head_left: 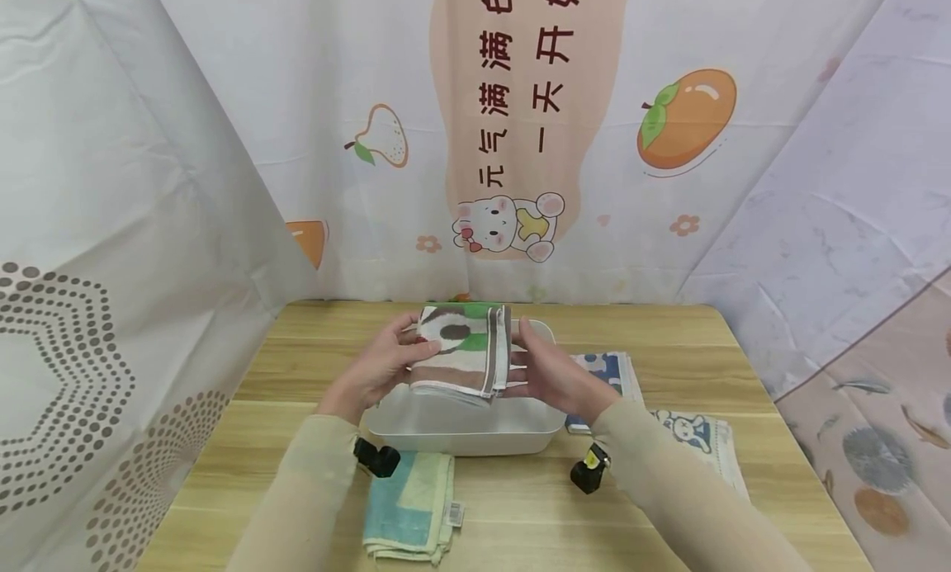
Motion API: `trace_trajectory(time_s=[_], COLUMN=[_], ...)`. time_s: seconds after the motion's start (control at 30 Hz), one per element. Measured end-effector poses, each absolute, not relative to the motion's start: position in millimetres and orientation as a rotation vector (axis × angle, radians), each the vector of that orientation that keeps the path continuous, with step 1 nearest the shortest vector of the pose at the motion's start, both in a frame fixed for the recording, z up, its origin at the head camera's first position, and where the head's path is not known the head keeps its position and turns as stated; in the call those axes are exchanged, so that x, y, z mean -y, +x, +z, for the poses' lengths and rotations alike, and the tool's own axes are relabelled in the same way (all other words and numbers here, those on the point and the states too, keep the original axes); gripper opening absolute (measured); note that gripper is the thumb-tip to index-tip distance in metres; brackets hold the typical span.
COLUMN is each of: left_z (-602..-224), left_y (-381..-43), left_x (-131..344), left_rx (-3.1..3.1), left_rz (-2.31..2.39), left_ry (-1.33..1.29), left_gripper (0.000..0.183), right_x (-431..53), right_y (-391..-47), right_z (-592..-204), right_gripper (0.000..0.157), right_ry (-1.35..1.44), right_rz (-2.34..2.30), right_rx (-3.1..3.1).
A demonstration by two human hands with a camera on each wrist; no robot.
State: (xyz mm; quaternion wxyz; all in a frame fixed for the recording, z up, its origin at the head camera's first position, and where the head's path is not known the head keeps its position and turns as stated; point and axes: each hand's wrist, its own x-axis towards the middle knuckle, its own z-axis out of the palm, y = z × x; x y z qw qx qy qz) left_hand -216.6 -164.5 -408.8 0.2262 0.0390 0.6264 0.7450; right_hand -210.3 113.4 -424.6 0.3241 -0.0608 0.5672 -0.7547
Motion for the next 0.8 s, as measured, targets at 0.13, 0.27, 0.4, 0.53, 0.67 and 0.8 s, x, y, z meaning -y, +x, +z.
trace_trajectory(time_s=[0.13,0.27,0.4,0.53,0.67,0.8], left_z=[-410.8,-412.6,-413.2,-414.3,-415.9,-415.6], left_y=[-217.6,-218.2,-219.4,-221.4,-224.2,-227.9], left_x=[162.2,161.8,161.8,161.6,161.3,160.5], left_rx=[-1.728,-1.755,-1.803,-1.850,-1.886,-1.963], left_rz=[2.041,2.013,1.958,1.899,1.857,1.789], left_ry=[0.106,0.077,0.052,0.039,0.013,-0.047], left_gripper=[0.057,0.058,0.058,0.056,0.051,0.056], right_x=[-108.8,-107.4,-106.3,-104.1,-100.9,-97.9], right_y=[-211.4,-213.6,-216.0,-218.3,-219.8,-222.6], right_z=[-425.5,-423.7,-419.9,-416.5,-414.6,-414.9], right_gripper=[0.077,0.075,0.072,0.067,0.067,0.069], right_ry=[-0.137,-0.095,-0.066,-0.090,-0.101,-0.076], right_rz=[-2.025,-2.056,-2.036,-1.975,-1.932,-1.902], right_rx=[-1.439,-1.487,-1.568,-1.650,-1.705,-1.764])
